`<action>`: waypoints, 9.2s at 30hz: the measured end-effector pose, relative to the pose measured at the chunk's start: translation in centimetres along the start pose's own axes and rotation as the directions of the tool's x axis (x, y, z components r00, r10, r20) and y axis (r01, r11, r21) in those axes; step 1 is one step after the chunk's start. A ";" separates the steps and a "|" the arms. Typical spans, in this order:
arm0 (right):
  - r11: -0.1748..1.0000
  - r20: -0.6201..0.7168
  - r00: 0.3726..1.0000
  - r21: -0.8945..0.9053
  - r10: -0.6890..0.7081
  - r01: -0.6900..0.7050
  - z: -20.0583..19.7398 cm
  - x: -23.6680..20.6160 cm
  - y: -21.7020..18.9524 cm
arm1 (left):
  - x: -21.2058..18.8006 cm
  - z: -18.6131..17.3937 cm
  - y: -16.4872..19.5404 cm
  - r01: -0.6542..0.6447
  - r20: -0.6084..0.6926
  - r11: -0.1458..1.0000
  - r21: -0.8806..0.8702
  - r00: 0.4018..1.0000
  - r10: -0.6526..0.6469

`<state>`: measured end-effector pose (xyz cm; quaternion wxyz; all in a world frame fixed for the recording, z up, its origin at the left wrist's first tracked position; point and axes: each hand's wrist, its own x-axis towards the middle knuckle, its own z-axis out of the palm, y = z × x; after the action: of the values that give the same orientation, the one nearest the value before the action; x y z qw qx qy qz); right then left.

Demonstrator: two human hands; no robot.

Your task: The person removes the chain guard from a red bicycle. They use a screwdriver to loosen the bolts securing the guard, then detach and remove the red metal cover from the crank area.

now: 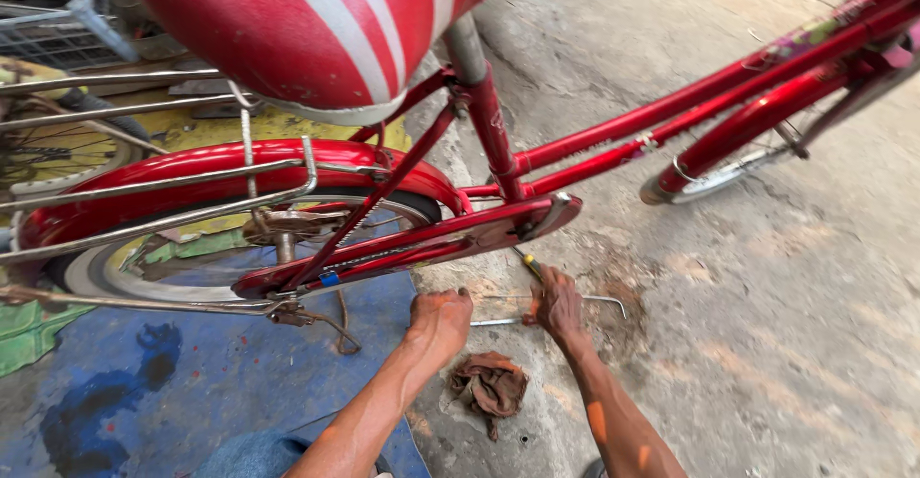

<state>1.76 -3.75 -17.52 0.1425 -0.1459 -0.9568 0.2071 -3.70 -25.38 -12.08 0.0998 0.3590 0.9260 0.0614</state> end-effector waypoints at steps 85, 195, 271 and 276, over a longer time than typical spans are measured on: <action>0.782 0.819 0.495 0.501 -0.291 -0.371 -2.3 0.1 0.8 | -0.5 -4.5 0.7 0.255 0.319 0.509 -0.822 0.947 0.041; -0.212 0.818 0.556 0.523 -0.148 -0.826 -2.9 0.7 -4.8 | 4.1 -5.6 3.5 0.027 0.223 -0.521 -0.853 0.922 -0.317; 0.769 0.132 0.947 0.556 0.292 -0.315 -1.5 1.6 -6.7 | 6.2 -4.3 2.7 0.023 0.454 -0.813 -0.582 0.839 -0.301; 0.757 0.087 0.963 0.601 0.255 -0.255 -1.8 1.2 -6.5 | 6.4 -4.3 2.8 -0.010 0.466 -0.822 -0.569 0.820 -0.332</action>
<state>-0.17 -8.34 -12.80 0.1521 -0.2211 -0.8106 0.5205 -7.48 -19.18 -8.28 0.2859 -0.2589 0.3179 0.8661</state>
